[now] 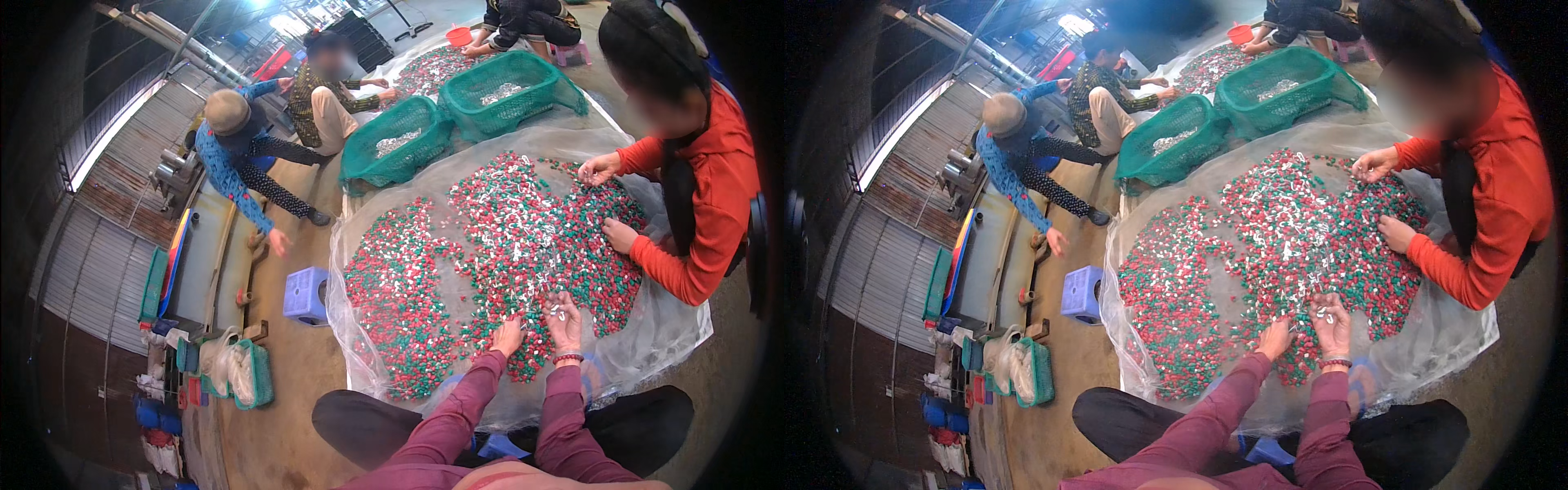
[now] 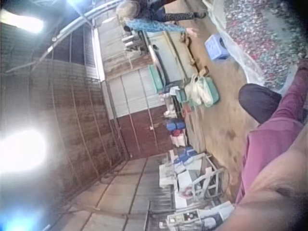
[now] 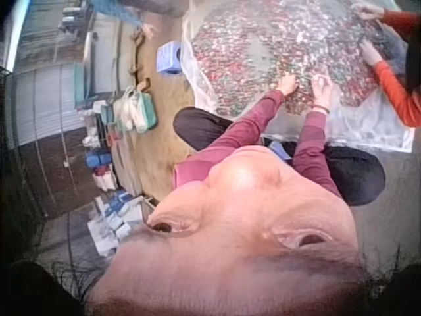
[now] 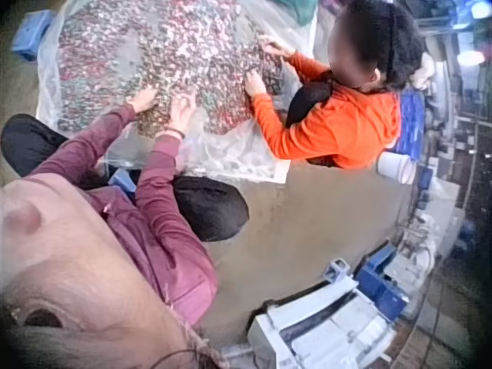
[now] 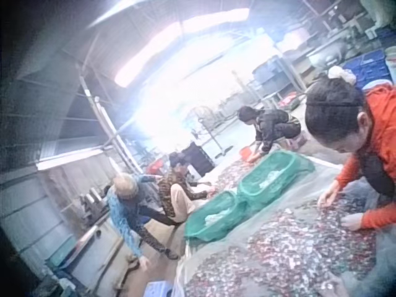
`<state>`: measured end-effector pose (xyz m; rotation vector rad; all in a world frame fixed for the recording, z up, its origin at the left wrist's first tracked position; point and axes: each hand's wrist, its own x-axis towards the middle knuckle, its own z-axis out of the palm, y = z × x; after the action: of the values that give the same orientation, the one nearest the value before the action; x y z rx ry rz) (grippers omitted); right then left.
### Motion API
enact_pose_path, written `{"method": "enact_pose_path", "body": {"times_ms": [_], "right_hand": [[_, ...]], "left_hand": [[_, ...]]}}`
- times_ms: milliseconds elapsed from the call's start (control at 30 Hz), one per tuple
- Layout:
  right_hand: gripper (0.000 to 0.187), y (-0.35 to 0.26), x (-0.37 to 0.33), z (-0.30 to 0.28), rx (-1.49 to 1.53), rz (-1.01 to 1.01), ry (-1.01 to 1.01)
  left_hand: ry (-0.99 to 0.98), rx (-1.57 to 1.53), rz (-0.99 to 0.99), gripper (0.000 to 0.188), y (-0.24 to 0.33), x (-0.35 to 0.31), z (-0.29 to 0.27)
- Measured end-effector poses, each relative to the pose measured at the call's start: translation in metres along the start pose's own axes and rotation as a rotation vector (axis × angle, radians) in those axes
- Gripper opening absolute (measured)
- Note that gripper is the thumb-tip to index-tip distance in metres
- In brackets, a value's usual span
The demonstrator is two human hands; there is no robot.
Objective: The person sits on a low stool and sorts small red, green, and white plastic bottle caps from a large pile on the floor. They pick up caps by hand and place them into nearby green baskets while other workers do the same.
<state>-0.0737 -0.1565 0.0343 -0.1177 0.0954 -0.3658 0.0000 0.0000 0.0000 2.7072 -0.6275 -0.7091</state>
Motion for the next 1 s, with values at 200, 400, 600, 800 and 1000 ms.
{"method": "enact_pose_path", "body": {"times_ms": [200,400,600,800,1000], "right_hand": [[0.033,-0.017,-0.001,0.024,0.129,0.037,0.078],[0.034,-0.019,-0.009,0.017,0.241,0.063,0.105],[0.028,-0.011,-0.005,-0.018,-0.404,0.202,0.349],[0.033,0.043,-0.020,-0.059,-1.939,0.055,0.446],[0.015,0.060,-0.010,-0.051,-1.842,0.113,0.576]], "left_hand": [[0.060,-0.278,-0.037,0.045,-0.007,0.006,-0.036],[-0.329,-1.209,-0.168,0.050,-0.033,0.011,-0.064],[-0.159,-0.794,0.037,0.052,-0.015,0.006,-0.071],[-0.432,-1.495,0.009,0.047,0.004,-0.013,-0.090],[-0.537,-2.240,0.351,0.015,0.007,-0.033,-0.098]]}}
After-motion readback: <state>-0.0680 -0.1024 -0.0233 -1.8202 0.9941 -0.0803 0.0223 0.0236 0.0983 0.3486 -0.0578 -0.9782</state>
